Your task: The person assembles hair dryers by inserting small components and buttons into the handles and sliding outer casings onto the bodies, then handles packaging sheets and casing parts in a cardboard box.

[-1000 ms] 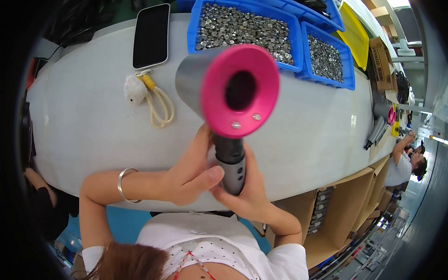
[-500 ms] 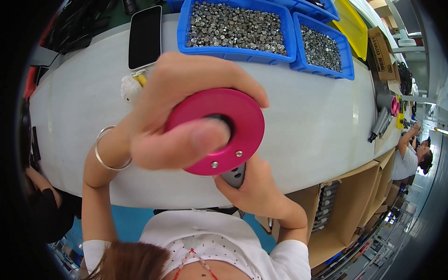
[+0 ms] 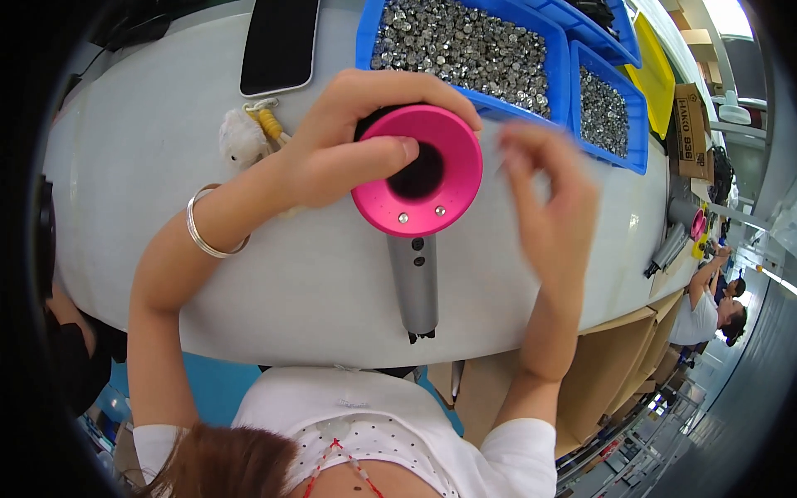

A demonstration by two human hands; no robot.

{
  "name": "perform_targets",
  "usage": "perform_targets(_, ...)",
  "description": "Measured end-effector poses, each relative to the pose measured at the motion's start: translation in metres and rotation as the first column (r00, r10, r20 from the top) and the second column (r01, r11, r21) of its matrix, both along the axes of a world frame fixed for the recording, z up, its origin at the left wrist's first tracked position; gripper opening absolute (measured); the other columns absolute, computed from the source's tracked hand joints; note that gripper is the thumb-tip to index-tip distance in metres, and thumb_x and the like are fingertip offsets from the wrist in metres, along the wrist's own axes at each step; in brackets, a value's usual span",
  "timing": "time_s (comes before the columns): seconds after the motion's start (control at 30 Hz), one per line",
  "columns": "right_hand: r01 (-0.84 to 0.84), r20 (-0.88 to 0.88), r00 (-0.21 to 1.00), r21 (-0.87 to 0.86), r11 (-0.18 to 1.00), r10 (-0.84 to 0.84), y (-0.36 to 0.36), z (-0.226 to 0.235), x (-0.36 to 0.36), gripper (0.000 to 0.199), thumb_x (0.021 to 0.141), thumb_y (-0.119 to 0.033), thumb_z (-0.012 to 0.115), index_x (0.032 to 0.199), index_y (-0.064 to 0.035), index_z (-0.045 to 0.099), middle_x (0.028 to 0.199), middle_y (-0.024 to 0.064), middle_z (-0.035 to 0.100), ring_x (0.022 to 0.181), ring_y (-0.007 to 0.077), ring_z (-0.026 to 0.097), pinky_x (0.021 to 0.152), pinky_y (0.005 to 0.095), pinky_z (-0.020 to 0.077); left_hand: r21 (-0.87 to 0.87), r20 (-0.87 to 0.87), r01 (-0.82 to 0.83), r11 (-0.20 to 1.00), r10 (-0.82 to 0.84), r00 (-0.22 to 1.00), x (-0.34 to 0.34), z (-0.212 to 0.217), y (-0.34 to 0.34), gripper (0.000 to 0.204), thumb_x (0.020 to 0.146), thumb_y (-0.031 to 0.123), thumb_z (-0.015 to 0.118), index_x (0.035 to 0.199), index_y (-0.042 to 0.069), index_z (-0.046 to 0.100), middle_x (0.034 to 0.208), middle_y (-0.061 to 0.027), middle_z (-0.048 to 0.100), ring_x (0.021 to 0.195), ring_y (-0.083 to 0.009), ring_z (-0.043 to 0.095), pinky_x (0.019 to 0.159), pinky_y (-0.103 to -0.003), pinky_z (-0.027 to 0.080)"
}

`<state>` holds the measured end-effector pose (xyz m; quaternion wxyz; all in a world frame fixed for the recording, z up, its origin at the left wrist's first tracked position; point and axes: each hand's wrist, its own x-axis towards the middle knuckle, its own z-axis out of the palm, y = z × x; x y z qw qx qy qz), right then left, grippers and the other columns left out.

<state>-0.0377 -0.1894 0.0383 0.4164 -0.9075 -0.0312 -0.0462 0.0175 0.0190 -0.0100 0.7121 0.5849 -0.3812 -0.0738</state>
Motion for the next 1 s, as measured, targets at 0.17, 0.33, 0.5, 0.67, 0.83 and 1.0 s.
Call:
perform_targets(0.17,-0.213,0.243,0.880,-0.566,0.796,0.408,0.010,-0.008,0.104,0.022,0.079,-0.016,0.066,0.096,-0.0019,0.066,0.086,0.0112,0.067,0.073,0.0171,0.062,0.070,0.0264,0.0484,0.000,-0.148,0.039,0.999,-0.039,0.988,-0.005,0.003,0.001,0.038,0.072,0.015,0.049,0.101,-0.005,0.061,0.097,-0.0123,0.065,0.091,-0.0186,0.062,0.083,-0.028,0.048)
perform_targets(0.33,-0.287,-0.007,0.939,-0.567,0.772,0.344,0.029,-0.005,0.116,0.023,0.080,-0.020,0.065,0.093,-0.0012,0.067,0.073,0.0103,0.066,0.063,0.0203,0.062,0.066,0.0286,0.0494,-0.013,-0.133,0.095,0.995,-0.096,0.986,0.003,0.000,0.002,0.040,0.069,0.016,0.051,0.100,-0.006,0.062,0.097,-0.0133,0.065,0.091,-0.0199,0.062,0.083,-0.029,0.048)
perform_targets(0.5,-0.073,0.217,0.953,-0.515,0.854,0.212,0.018,-0.003,0.109,0.022,0.085,-0.023,0.063,0.093,-0.0034,0.068,0.076,0.0079,0.066,0.067,0.0130,0.061,0.065,0.0264,0.0477,-0.030,-0.132,0.114,0.993,-0.117,0.984,0.004,0.002,-0.002,0.039,0.069,0.016,0.051,0.099,-0.005,0.062,0.096,-0.0131,0.065,0.090,-0.0199,0.062,0.083,-0.029,0.048)
perform_targets(0.67,-0.003,0.113,0.994,0.074,0.997,-0.005,0.003,0.023,0.044,0.024,0.085,-0.020,0.058,0.077,0.0019,0.062,0.063,0.0021,0.054,0.057,0.0080,0.045,0.053,0.0226,0.0333,-0.071,-0.142,0.113,0.991,-0.122,0.982,0.002,0.000,0.001,0.038,0.069,0.016,0.052,0.100,-0.004,0.063,0.095,-0.0122,0.065,0.090,-0.0188,0.061,0.083,-0.029,0.048)
perform_targets(0.83,-0.067,-0.084,0.988,0.505,0.860,0.126,-0.011,0.020,-0.045,0.020,0.083,-0.007,0.049,0.086,0.0077,0.062,0.068,0.0078,0.051,0.064,0.0123,0.048,0.058,0.0223,0.0351,-0.061,-0.119,0.102,0.993,-0.109,0.987,0.002,-0.002,-0.003,0.037,0.071,0.016,0.052,0.101,-0.004,0.063,0.095,-0.0115,0.065,0.090,-0.0180,0.061,0.083,-0.029,0.048)
perform_targets(1.0,-0.026,-0.263,0.948,0.497,0.867,0.179,0.006,0.008,-0.070,0.022,0.075,0.010,0.050,0.093,0.0081,0.064,0.085,0.0104,0.059,0.075,0.0146,0.053,0.067,0.0248,0.0425,-0.036,-0.135,0.104,0.994,-0.108,0.985,0.001,0.001,0.000,0.040,0.068,0.016,0.051,0.101,-0.004,0.063,0.097,-0.0127,0.065,0.091,-0.0194,0.062,0.084,-0.029,0.048)
